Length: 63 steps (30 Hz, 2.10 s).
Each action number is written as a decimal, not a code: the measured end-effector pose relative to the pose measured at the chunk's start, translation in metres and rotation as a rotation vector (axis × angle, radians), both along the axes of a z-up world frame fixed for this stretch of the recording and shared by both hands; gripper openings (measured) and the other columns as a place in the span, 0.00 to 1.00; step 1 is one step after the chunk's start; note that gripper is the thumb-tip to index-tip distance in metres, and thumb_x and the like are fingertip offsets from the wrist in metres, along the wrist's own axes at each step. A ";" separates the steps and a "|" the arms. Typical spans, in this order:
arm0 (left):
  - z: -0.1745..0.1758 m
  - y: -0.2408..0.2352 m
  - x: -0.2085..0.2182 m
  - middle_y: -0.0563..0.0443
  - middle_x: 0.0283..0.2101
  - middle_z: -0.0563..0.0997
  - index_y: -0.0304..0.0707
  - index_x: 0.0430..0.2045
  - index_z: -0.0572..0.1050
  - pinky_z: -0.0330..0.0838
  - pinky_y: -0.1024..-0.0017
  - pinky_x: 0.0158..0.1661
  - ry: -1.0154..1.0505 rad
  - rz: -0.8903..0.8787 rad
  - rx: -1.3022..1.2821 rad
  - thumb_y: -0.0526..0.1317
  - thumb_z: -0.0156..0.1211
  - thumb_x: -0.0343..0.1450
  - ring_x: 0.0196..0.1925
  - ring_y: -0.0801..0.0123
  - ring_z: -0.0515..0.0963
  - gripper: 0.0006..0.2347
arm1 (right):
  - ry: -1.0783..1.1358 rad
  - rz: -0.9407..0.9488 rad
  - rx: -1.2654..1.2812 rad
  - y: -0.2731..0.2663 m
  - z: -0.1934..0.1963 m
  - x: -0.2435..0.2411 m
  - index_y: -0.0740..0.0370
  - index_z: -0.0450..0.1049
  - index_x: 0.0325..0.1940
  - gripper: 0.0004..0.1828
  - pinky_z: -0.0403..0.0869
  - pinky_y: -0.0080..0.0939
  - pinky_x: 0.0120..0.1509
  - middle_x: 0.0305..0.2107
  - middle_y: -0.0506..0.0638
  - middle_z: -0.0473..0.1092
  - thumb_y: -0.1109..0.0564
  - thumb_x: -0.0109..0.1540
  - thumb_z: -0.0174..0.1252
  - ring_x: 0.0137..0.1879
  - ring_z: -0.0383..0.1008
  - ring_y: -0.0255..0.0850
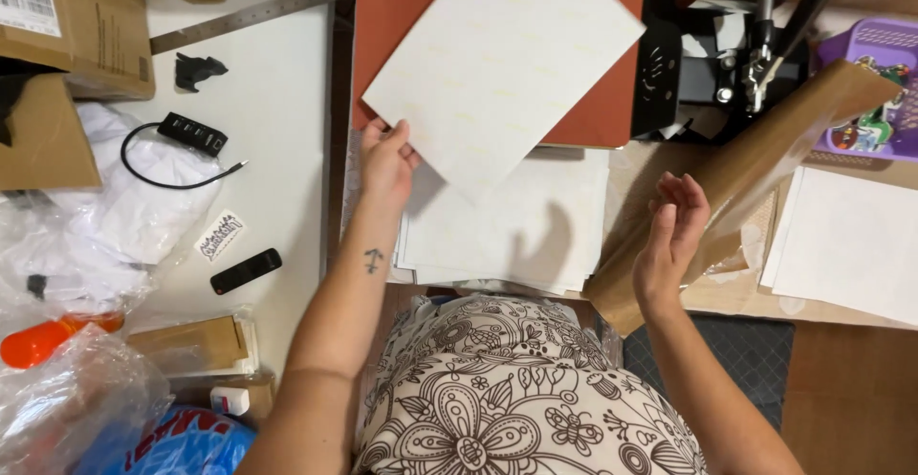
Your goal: Operating a heat press to transfer designs onto sheets, including aligning materials and handling the press lever.
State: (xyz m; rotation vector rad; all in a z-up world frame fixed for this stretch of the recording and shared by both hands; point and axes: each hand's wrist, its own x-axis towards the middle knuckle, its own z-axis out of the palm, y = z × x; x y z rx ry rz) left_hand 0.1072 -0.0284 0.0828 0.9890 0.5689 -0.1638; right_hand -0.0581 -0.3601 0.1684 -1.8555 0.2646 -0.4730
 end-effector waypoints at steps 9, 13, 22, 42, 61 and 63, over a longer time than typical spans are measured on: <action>-0.020 -0.074 0.022 0.34 0.60 0.66 0.40 0.59 0.58 0.75 0.38 0.52 0.067 0.216 0.016 0.34 0.56 0.75 0.59 0.36 0.74 0.18 | -0.013 -0.028 -0.076 -0.021 -0.005 -0.025 0.62 0.52 0.72 0.24 0.61 0.42 0.66 0.63 0.57 0.60 0.59 0.73 0.47 0.69 0.60 0.44; -0.021 -0.101 0.028 0.27 0.65 0.50 0.41 0.63 0.53 0.69 0.33 0.55 0.093 0.422 0.025 0.34 0.55 0.75 0.66 0.28 0.63 0.23 | 0.041 -0.054 -0.115 -0.030 -0.001 -0.032 0.63 0.53 0.71 0.23 0.63 0.47 0.65 0.62 0.58 0.60 0.58 0.73 0.47 0.70 0.59 0.49; 0.026 -0.152 0.042 0.26 0.68 0.47 0.37 0.68 0.45 0.68 0.42 0.59 0.167 0.500 0.000 0.35 0.51 0.76 0.70 0.35 0.58 0.27 | 0.104 -0.230 -0.271 -0.057 -0.007 -0.058 0.62 0.53 0.72 0.25 0.62 0.51 0.70 0.65 0.56 0.55 0.56 0.73 0.51 0.73 0.54 0.51; 0.094 -0.142 -0.055 0.30 0.73 0.40 0.36 0.71 0.44 0.40 0.50 0.73 -0.159 0.109 0.063 0.47 0.66 0.73 0.77 0.40 0.39 0.38 | 0.449 -0.492 0.426 -0.113 -0.076 -0.082 0.72 0.47 0.73 0.40 0.59 0.68 0.71 0.64 0.73 0.55 0.34 0.75 0.45 0.72 0.56 0.67; 0.026 -0.231 -0.145 0.40 0.56 0.75 0.40 0.58 0.68 0.70 0.54 0.59 -0.569 -1.355 0.726 0.48 0.67 0.67 0.63 0.47 0.73 0.26 | 0.550 -0.451 0.822 -0.153 -0.144 -0.067 0.64 0.52 0.70 0.46 0.76 0.41 0.56 0.54 0.55 0.69 0.21 0.68 0.33 0.53 0.74 0.42; 0.040 -0.229 -0.142 0.36 0.59 0.72 0.37 0.61 0.64 0.66 0.52 0.62 -0.548 -1.353 0.738 0.48 0.66 0.68 0.65 0.44 0.71 0.28 | 0.551 -0.392 0.887 -0.139 -0.122 -0.059 0.64 0.57 0.66 0.47 0.69 0.35 0.45 0.47 0.51 0.69 0.21 0.66 0.31 0.44 0.72 0.38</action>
